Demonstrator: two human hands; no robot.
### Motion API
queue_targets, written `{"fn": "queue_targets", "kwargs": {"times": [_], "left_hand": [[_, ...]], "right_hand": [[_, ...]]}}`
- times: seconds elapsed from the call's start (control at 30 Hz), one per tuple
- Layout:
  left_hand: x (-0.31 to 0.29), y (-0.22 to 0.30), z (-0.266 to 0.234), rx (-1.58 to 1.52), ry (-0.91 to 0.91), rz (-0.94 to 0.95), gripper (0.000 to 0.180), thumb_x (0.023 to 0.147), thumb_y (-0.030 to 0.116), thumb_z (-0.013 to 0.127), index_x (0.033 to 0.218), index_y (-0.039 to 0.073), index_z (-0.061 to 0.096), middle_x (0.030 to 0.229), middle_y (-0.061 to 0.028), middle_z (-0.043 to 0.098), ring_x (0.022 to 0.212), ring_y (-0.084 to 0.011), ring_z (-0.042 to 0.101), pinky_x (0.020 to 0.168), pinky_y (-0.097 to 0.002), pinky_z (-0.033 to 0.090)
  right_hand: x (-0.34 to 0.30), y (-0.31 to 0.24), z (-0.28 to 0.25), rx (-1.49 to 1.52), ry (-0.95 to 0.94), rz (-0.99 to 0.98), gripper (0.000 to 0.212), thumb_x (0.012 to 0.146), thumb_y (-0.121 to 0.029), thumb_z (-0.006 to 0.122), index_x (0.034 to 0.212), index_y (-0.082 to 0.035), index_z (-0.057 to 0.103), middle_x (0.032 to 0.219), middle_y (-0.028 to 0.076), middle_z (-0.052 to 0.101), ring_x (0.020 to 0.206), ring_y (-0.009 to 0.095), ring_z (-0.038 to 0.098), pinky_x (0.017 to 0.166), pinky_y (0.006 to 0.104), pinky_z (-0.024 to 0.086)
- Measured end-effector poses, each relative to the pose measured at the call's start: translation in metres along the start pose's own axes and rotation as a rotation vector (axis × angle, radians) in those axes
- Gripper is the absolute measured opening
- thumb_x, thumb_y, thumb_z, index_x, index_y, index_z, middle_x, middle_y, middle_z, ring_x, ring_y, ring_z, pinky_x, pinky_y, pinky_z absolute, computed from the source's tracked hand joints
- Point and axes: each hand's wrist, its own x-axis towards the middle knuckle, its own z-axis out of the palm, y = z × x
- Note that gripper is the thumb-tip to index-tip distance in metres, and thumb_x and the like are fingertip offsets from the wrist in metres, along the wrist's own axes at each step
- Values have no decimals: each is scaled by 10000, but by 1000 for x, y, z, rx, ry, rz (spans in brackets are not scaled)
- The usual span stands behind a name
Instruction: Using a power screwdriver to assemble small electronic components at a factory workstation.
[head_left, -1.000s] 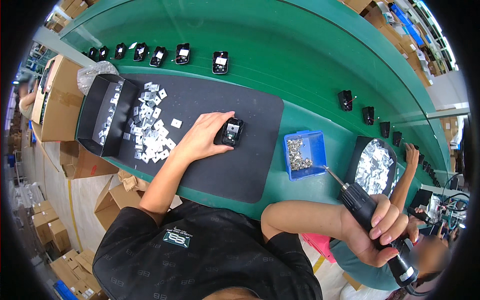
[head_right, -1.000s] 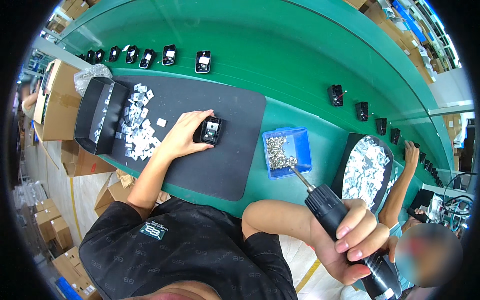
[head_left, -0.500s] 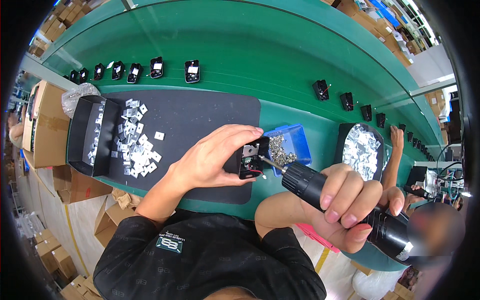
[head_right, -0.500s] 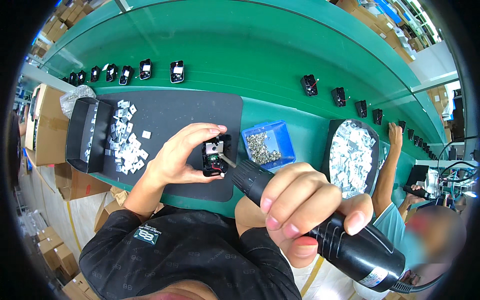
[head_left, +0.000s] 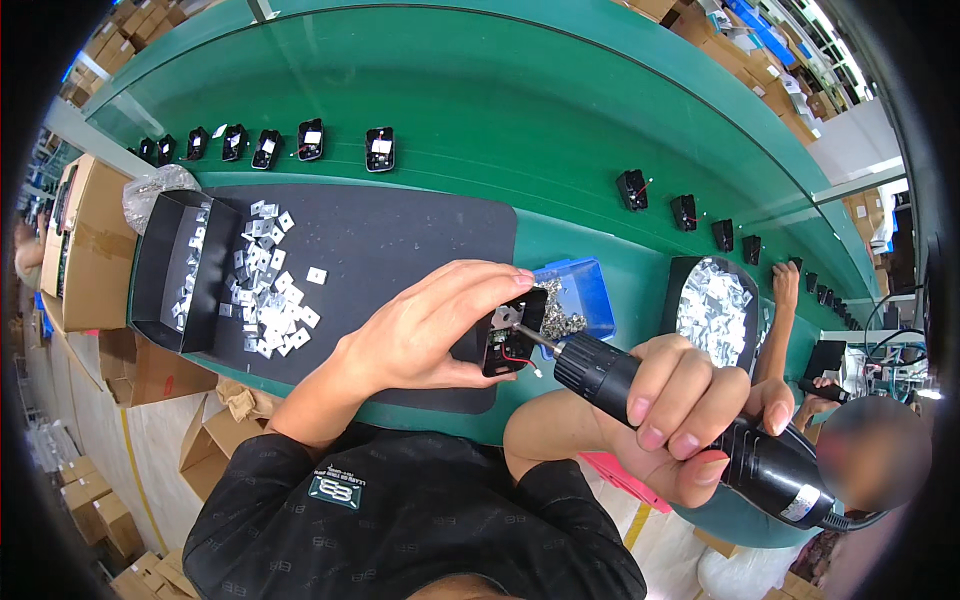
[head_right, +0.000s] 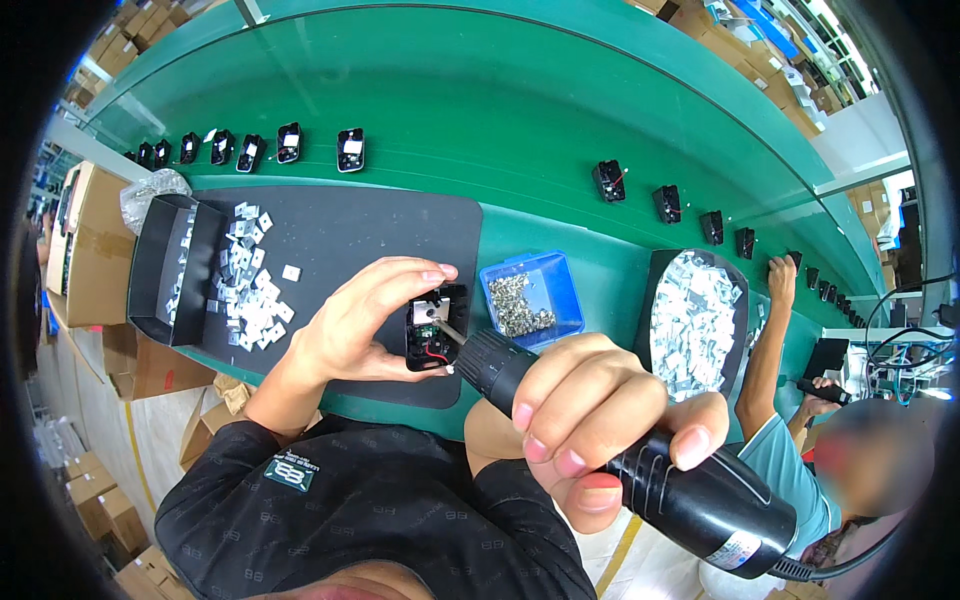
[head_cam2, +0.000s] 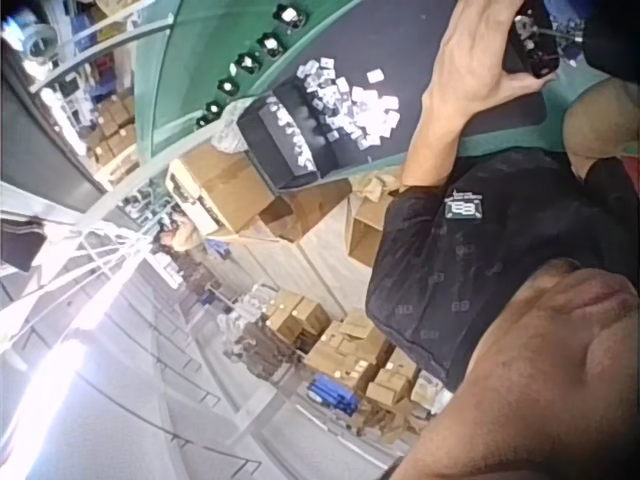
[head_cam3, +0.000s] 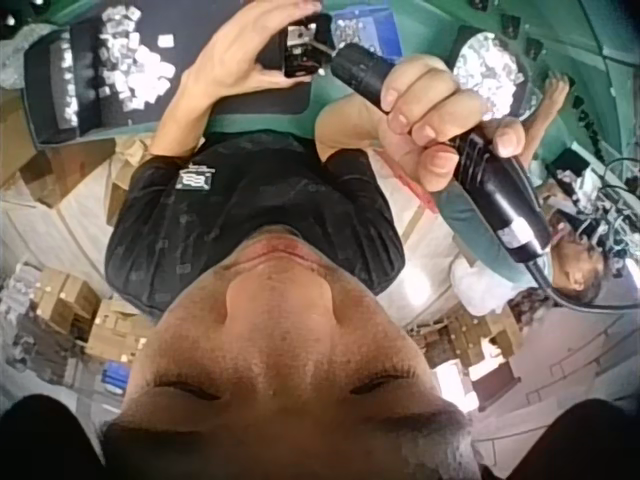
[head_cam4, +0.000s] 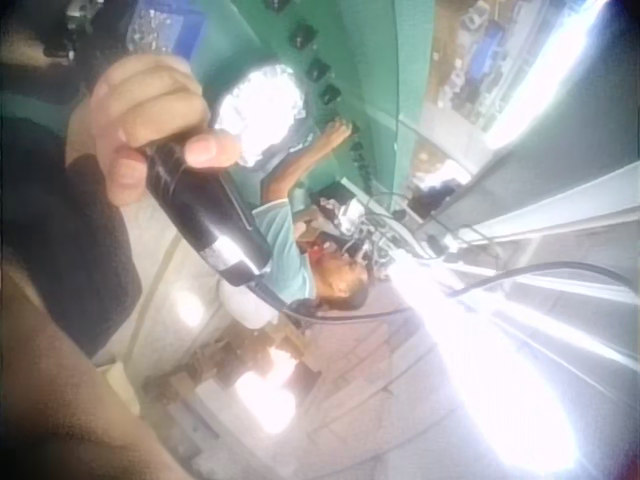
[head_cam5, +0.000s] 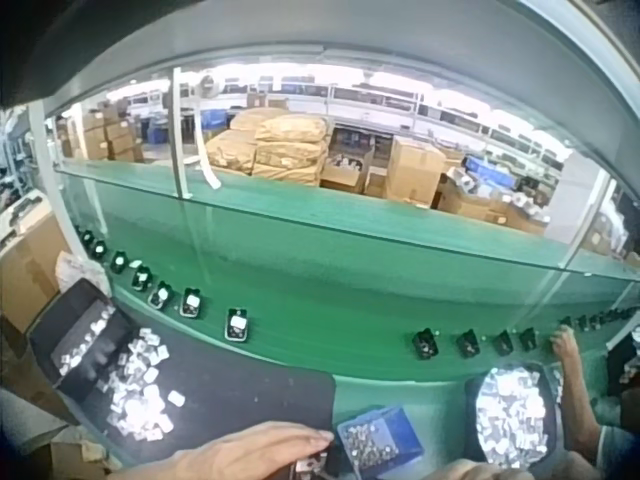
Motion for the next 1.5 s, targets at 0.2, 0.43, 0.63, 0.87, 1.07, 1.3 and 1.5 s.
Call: {"fn": "queue_targets", "kwargs": {"times": [0.2,0.43,0.63,0.87,1.07,1.3,1.5], "left_hand": [[3,2,1,-17,-15,7,808,582,169,856,1257,13,441,1158,-181,581,1010,-328,599,843,-390,493],[7,8,-2,6,-4,-1,772,586,173,851,1233,-4,468,1139,-177,596,1012,-325,606,852,-388,491],[10,6,-5,-18,-71,-1,746,585,170,845,1216,-6,487,1146,-175,597,1011,-329,609,858,-390,492],[16,-3,1,-109,-129,-42,768,567,172,848,1225,9,486,1171,-161,588,1042,-322,593,886,-385,474],[29,-88,21,122,-133,-320,706,614,185,763,1227,21,455,1181,-161,531,1136,-318,482,969,-422,382],[24,-194,30,219,-67,-655,720,664,195,746,1261,7,390,1176,-227,536,1113,-348,536,947,-388,426],[44,-155,42,432,-2,-266,467,743,176,681,1150,15,519,1221,-197,512,1186,-344,452,989,-413,377]], "right_hand": [[2,0,-1,-1,-12,17,443,852,-153,642,1186,-134,352,714,41,553,550,142,567,488,262,477],[5,-1,-8,63,-99,21,327,837,-96,643,1047,-120,393,696,36,546,535,149,558,504,281,492],[6,2,-9,90,-234,28,327,784,-17,666,955,-110,402,689,39,553,539,157,567,504,291,496],[9,3,-12,97,-179,42,349,800,-46,675,1011,-107,404,682,45,561,529,164,568,494,296,495],[5,-23,-25,22,-35,-168,421,821,-125,666,1152,-113,407,689,41,563,534,147,568,523,280,516],[-1,-57,-48,-121,4,-203,412,826,-142,568,1205,-79,421,716,18,489,568,121,491,588,264,422],[4,-66,-57,-181,28,-196,408,833,-169,563,1204,-79,418,726,19,483,574,118,485,589,268,410]]}}
